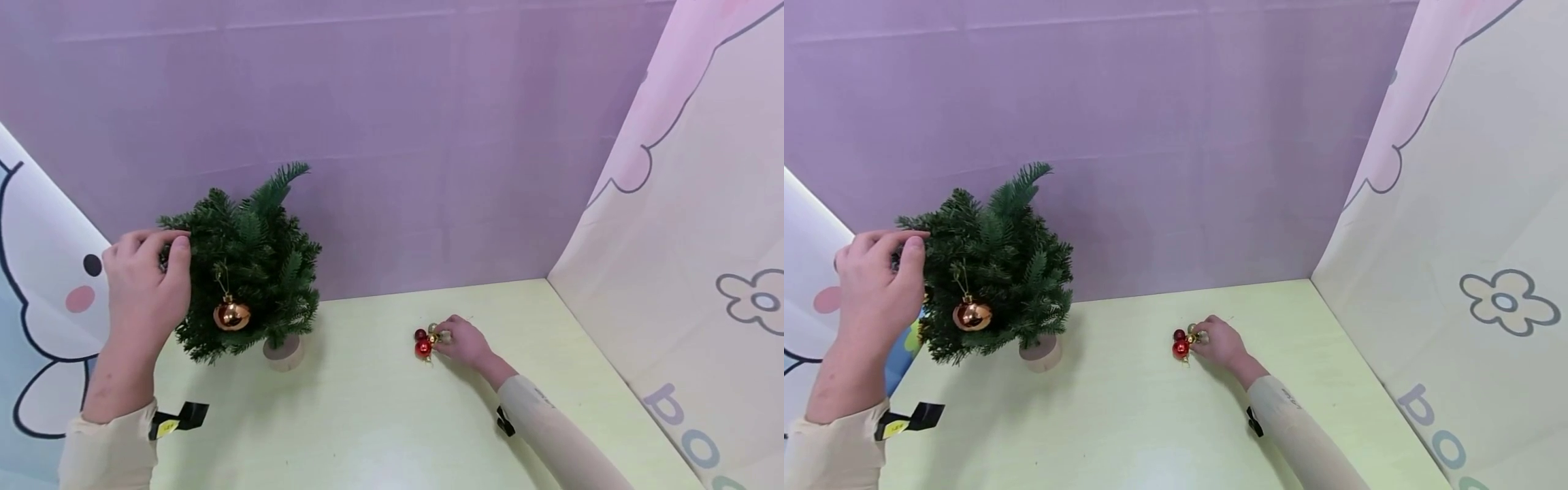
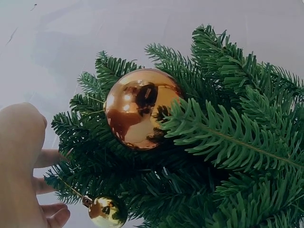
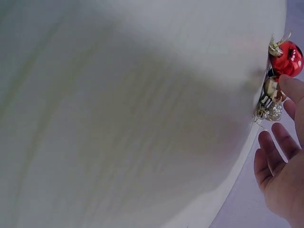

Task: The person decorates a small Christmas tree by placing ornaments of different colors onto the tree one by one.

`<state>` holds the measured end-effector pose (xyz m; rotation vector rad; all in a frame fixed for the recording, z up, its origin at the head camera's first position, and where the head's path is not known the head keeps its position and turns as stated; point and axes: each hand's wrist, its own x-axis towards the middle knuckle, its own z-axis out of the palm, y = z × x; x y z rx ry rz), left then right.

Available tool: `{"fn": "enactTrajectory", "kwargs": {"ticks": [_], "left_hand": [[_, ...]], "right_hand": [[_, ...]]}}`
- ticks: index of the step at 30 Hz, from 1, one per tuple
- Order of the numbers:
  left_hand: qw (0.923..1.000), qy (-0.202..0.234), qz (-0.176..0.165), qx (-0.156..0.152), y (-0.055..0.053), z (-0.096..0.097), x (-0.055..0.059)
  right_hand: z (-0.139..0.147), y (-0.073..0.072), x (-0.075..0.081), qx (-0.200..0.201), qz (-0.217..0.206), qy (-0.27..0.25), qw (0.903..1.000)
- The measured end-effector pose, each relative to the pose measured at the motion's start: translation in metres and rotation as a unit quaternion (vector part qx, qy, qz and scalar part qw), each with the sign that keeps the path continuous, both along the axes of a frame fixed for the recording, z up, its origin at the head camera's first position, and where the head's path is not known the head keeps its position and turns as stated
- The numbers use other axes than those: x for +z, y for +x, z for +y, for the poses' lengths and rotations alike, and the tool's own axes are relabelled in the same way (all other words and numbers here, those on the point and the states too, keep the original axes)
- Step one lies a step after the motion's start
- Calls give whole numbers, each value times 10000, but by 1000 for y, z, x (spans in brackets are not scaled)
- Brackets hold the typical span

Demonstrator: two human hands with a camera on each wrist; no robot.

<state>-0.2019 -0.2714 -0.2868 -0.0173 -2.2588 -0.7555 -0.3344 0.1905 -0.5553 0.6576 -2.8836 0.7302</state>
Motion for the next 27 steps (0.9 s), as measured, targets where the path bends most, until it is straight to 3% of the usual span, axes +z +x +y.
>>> {"fn": "enactTrajectory", "kwargs": {"ticks": [8,18,27], "left_hand": [[10000,6,80,-19,-1,1,-2],[10000,9,-26,-29,0,1,-3],[9999,-73,-89,-81,1,1,-4]], "right_hand": [[1,-2,-2,-174,-55,-240,9995],[-2,-3,-8,-322,-69,-76,9994],[-7,-4,0,160,213,544,9982]]}}
